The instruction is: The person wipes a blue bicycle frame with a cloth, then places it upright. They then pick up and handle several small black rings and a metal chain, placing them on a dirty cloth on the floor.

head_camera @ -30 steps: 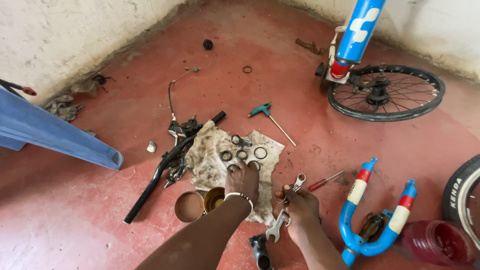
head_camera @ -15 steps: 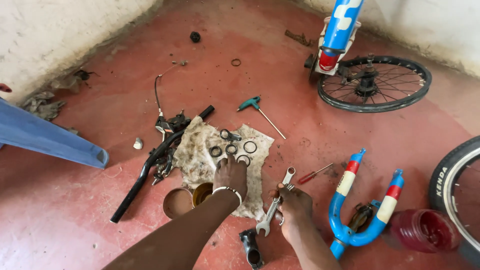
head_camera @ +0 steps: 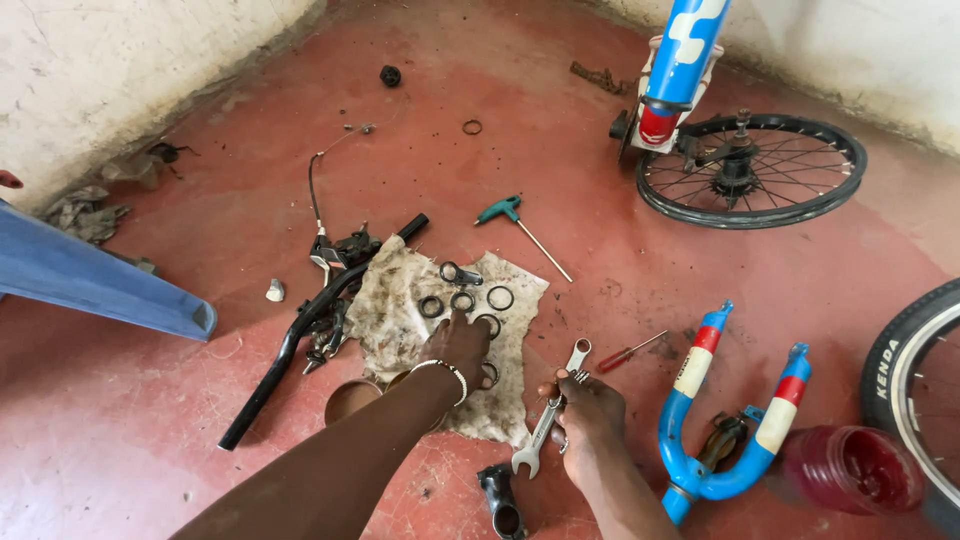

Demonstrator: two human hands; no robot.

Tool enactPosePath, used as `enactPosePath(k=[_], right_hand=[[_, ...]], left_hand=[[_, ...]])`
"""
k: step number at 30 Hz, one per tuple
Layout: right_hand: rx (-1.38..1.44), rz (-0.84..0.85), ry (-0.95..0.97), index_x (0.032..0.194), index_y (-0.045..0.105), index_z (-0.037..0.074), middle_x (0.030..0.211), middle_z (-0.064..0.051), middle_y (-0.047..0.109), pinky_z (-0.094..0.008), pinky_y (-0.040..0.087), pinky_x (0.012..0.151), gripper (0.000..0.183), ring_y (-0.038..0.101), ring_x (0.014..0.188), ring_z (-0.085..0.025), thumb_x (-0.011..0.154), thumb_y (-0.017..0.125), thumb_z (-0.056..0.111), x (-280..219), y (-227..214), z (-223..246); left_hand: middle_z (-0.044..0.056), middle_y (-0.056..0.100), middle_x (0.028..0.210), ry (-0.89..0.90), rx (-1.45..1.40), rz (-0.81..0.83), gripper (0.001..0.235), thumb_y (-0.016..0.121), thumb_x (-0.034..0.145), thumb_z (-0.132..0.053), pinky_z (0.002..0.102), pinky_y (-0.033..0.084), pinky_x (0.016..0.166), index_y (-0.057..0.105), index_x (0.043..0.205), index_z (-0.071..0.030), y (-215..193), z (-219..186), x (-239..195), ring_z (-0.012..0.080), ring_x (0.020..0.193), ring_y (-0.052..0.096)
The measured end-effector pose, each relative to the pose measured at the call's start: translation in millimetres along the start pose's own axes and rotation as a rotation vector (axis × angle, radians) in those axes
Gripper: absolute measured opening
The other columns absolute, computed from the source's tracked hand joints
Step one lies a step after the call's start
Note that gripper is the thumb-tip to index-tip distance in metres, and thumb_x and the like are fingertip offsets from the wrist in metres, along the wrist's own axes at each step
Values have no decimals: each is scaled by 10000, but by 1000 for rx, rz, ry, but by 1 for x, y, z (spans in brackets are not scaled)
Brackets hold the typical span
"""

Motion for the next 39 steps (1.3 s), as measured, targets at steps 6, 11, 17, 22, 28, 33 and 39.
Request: enactPosePath(k=[6,11,17,22,28,33,39], right_hand=[[9,-1,-3,844,586,77,672,-143,640,-285,160,395,80,349,448,-146,911,546,61,2,-2,-4],[-9,-36,13,812,580,84,641,-128,630,-274,160,385,95,350,445,-134,890,546,42,3,-4,-7],[18,-8,11,800,561,117,644,-131,635,-270,140,385,101,284,430,-120,881,558,57,2,0,-6],[20,13,-15,799,573,99,655,-142,638,-278,155,373,91,349,426,-143,888,575,79,-1,2,0],[133,189,-84,776,564,117,639,-88,565,-259,122,376,157,245,408,-104,921,530,67,-64,-2,75],[51,337,-269,893,581,118,703,-32,560,-222,183,367,46,252,414,-67,925,563,146,-157,-1,201],[117,541,-495,1023,564,14,737,-58,601,-147,205,316,159,301,371,-28,946,527,148,-261,-10,326]], left_hand=[[128,450,1119,76,-30,-30,529,890,604,-288,466,487,773,506,935,-137,-1,-2,-7,337,1001,531],[165,455,1215,118,100,102,585,841,684,-281,509,477,860,499,1112,-74,-4,-11,-19,369,1149,459],[106,427,1196,58,8,80,454,862,653,-241,475,480,834,556,972,-140,4,-7,-9,327,1112,466],[55,638,826,41,-260,-38,132,634,673,-100,378,502,620,576,766,-172,1,-8,-3,258,791,627],[109,677,748,-91,-1248,66,149,747,746,-59,281,469,537,636,845,-63,-63,-40,-53,182,678,646],[129,692,792,-26,-1613,137,51,621,838,-3,375,519,597,641,878,-29,-160,-92,-102,239,715,660],[237,685,906,262,-1720,177,192,636,810,38,435,581,785,634,1002,31,-283,-172,-181,327,862,683]])
Point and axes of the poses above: each hand's wrist, its own x-axis towards the middle knuckle, its own y-axis out of the palm, z = x × y, the point moved 5 cm from there along x, towards the middle knuckle
